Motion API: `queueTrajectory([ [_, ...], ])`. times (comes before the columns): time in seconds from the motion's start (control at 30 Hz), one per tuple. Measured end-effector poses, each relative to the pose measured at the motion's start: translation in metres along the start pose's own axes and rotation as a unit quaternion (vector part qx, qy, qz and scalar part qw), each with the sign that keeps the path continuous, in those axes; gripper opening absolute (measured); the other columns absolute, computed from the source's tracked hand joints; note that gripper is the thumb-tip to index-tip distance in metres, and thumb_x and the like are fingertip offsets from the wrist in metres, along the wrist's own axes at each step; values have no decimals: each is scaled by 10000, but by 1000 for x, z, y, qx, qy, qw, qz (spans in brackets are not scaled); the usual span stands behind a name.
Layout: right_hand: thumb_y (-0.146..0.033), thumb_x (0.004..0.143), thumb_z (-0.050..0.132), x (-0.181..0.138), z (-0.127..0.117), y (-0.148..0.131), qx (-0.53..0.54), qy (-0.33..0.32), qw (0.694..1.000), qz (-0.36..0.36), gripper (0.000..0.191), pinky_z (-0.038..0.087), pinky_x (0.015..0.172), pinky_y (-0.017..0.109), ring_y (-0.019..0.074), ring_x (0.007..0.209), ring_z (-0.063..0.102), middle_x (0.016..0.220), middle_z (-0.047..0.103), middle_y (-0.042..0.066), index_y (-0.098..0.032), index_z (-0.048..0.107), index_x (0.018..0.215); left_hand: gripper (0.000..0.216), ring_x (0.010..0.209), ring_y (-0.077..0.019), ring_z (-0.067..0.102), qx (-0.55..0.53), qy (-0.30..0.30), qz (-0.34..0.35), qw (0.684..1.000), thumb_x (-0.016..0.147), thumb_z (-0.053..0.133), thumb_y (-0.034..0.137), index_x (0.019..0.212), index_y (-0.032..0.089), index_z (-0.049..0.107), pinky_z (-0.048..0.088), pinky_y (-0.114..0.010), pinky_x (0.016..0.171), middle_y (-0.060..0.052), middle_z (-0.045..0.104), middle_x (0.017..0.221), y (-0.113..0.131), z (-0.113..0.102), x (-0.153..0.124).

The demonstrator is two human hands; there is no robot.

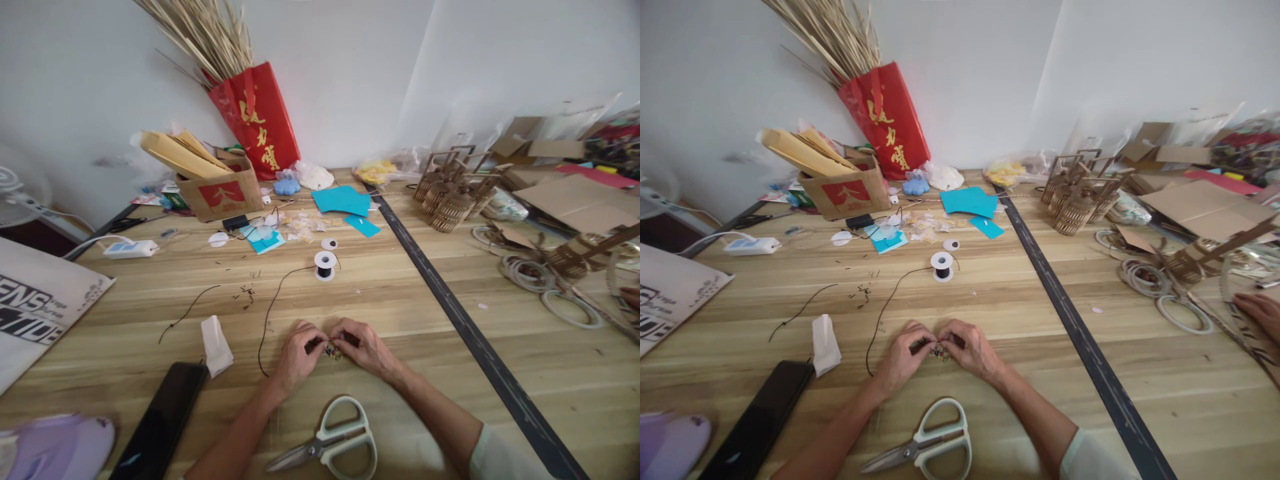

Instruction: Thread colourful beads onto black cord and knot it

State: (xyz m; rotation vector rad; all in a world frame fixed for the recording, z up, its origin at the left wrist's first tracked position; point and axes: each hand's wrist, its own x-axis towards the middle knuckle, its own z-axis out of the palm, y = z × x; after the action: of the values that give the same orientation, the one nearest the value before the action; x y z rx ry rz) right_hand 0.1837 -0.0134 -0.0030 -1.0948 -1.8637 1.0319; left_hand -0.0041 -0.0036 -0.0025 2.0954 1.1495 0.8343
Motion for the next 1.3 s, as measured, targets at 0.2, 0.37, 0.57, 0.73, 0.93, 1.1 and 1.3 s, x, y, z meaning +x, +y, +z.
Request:
queueTrajectory([
  [0.2, -240, 873, 559, 0, -1, 0, 1, -2, 1000, -7, 111, 441, 617, 230, 135, 667, 564, 732, 607, 25, -154, 614, 829, 118, 779, -193, 561, 2, -6, -1, 1000, 802, 585, 118, 732, 178, 658, 458, -310, 722, -43, 648, 730, 3, -2, 1],
  [0.37, -251, 874, 558, -1, 0, 1, 1, 1, 1000, -7, 117, 435, 596, 227, 134, 656, 555, 724, 605, 24, -157, 611, 828, 120, 773, -194, 562, 2, -4, -4, 1000, 794, 592, 108, 723, 179, 657, 455, -308, 721, -41, 649, 722, 4, -2, 1],
  [0.57, -226, 866, 566, -1, 0, 3, -2, -4, 1000, -7, 94, 421, 587, 216, 129, 659, 555, 727, 609, 22, -153, 615, 830, 113, 771, -195, 561, 0, -1, 0, 1000, 791, 593, 110, 724, 176, 657, 451, -306, 718, -44, 652, 723, 3, -1, 0],
  [0.73, -234, 873, 562, -1, 0, 4, -10, -7, 1000, -11, 113, 435, 616, 222, 134, 684, 568, 743, 617, 28, -152, 621, 824, 108, 769, -195, 552, 2, -4, 6, 1000, 793, 594, 107, 727, 168, 654, 447, -308, 721, -46, 651, 719, 1, -1, 0],
  [0.93, -237, 872, 567, -1, 1, 4, -17, -6, 1000, -14, 107, 433, 613, 225, 131, 670, 557, 728, 607, 23, -154, 621, 832, 118, 763, -192, 552, 0, -5, 6, 1000, 800, 591, 118, 718, 175, 654, 446, -304, 712, -42, 647, 710, 0, 0, 1],
  [1.1, -224, 871, 566, -1, 1, 4, -19, -5, 1000, -20, 96, 442, 634, 234, 144, 723, 573, 774, 624, 41, -156, 624, 836, 118, 769, -197, 555, 8, -6, 3, 1000, 802, 587, 122, 724, 177, 657, 446, -311, 713, -47, 655, 722, 1, 0, 1],
  [1.3, -220, 869, 558, -1, 0, 3, -14, -6, 1000, -19, 95, 434, 606, 228, 139, 697, 567, 760, 621, 35, -158, 620, 832, 120, 775, -196, 560, 2, -5, 9, 1000, 808, 580, 135, 732, 182, 661, 451, -309, 710, -46, 653, 723, 2, -1, 1],
])
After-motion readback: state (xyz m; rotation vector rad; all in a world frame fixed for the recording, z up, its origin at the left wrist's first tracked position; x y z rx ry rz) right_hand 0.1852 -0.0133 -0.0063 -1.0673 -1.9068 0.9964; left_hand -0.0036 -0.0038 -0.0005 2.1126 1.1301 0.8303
